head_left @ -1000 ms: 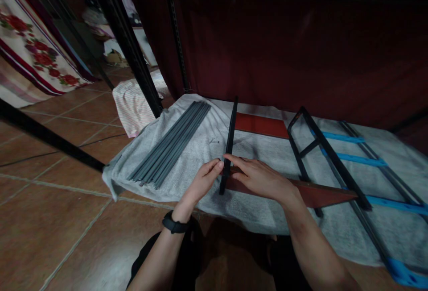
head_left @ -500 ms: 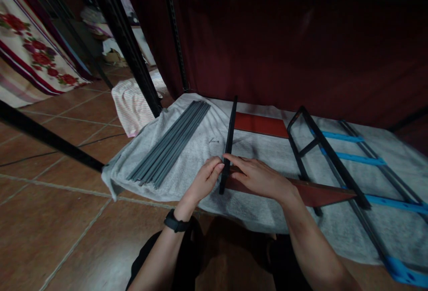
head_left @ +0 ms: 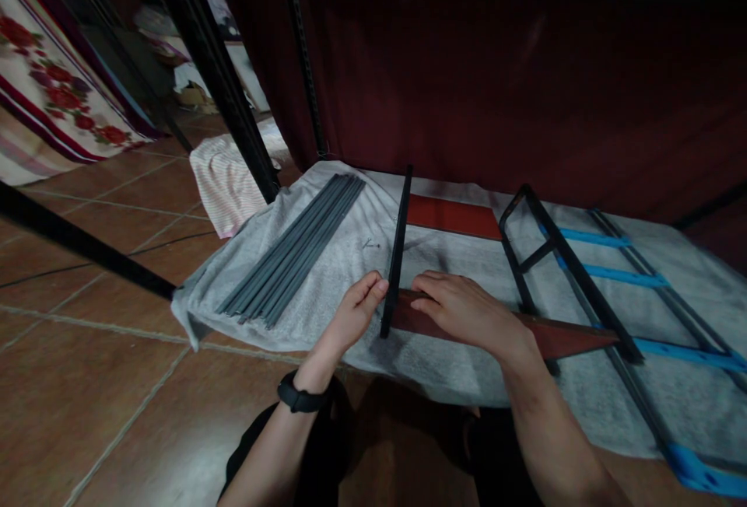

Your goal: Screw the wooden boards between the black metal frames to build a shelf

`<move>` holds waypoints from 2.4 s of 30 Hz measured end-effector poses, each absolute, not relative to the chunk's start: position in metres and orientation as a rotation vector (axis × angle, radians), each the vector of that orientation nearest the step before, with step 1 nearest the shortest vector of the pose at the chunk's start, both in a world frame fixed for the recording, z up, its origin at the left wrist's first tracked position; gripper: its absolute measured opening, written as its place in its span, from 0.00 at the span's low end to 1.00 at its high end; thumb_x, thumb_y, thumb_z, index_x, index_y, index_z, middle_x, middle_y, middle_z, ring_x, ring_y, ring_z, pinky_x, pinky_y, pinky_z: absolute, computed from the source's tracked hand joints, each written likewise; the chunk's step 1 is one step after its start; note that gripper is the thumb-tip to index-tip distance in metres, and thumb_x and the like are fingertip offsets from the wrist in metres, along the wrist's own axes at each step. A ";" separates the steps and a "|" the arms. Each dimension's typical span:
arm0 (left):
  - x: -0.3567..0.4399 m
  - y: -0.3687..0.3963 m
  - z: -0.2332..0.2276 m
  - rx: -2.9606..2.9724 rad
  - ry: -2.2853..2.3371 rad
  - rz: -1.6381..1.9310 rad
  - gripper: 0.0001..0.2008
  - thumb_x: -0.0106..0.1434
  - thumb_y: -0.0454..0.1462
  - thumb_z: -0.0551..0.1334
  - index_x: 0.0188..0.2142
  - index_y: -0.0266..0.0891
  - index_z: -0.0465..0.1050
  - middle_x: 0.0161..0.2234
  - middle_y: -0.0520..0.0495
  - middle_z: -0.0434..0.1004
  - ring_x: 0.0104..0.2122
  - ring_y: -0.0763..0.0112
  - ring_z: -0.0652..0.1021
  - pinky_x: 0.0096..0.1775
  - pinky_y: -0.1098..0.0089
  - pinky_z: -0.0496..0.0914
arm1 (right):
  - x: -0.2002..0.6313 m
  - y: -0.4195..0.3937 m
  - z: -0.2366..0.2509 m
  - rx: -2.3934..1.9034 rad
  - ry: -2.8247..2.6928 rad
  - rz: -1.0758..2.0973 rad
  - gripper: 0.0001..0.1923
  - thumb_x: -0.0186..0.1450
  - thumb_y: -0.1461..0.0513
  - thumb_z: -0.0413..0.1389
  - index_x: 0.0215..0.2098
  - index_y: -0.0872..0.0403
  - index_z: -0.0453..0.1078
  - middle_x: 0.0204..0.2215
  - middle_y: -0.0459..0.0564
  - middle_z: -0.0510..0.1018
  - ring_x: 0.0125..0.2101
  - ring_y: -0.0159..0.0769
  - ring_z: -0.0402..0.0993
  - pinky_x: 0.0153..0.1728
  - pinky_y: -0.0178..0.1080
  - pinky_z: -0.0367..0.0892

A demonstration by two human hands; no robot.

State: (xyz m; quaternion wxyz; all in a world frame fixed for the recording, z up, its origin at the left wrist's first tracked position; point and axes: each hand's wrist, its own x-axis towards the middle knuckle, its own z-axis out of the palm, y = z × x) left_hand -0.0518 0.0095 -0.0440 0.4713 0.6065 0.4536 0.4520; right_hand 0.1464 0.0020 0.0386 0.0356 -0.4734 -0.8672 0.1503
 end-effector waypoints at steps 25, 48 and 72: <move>-0.052 0.011 -0.050 1.671 1.167 1.088 0.19 0.69 0.50 0.52 0.26 0.42 0.57 0.24 0.55 0.56 0.27 0.72 0.61 0.31 0.70 0.59 | 0.145 0.003 0.037 -1.452 -2.680 0.422 0.12 0.73 0.61 0.47 0.42 0.53 0.72 0.40 0.50 0.78 0.39 0.38 0.74 0.38 0.38 0.60; -0.048 0.018 -0.048 1.300 1.021 1.144 0.22 0.64 0.53 0.59 0.24 0.40 0.60 0.23 0.55 0.57 0.26 0.74 0.61 0.30 0.72 0.58 | 0.152 0.002 0.033 -1.407 -2.670 0.513 0.15 0.73 0.61 0.45 0.46 0.53 0.73 0.43 0.52 0.79 0.44 0.40 0.75 0.44 0.39 0.63; -0.042 0.062 -0.081 1.213 1.248 1.178 0.13 0.51 0.45 0.66 0.25 0.39 0.68 0.21 0.55 0.63 0.22 0.75 0.63 0.26 0.73 0.57 | 0.216 -0.005 0.053 -1.500 -2.381 0.489 0.21 0.73 0.57 0.48 0.61 0.50 0.67 0.56 0.52 0.75 0.55 0.42 0.72 0.57 0.46 0.64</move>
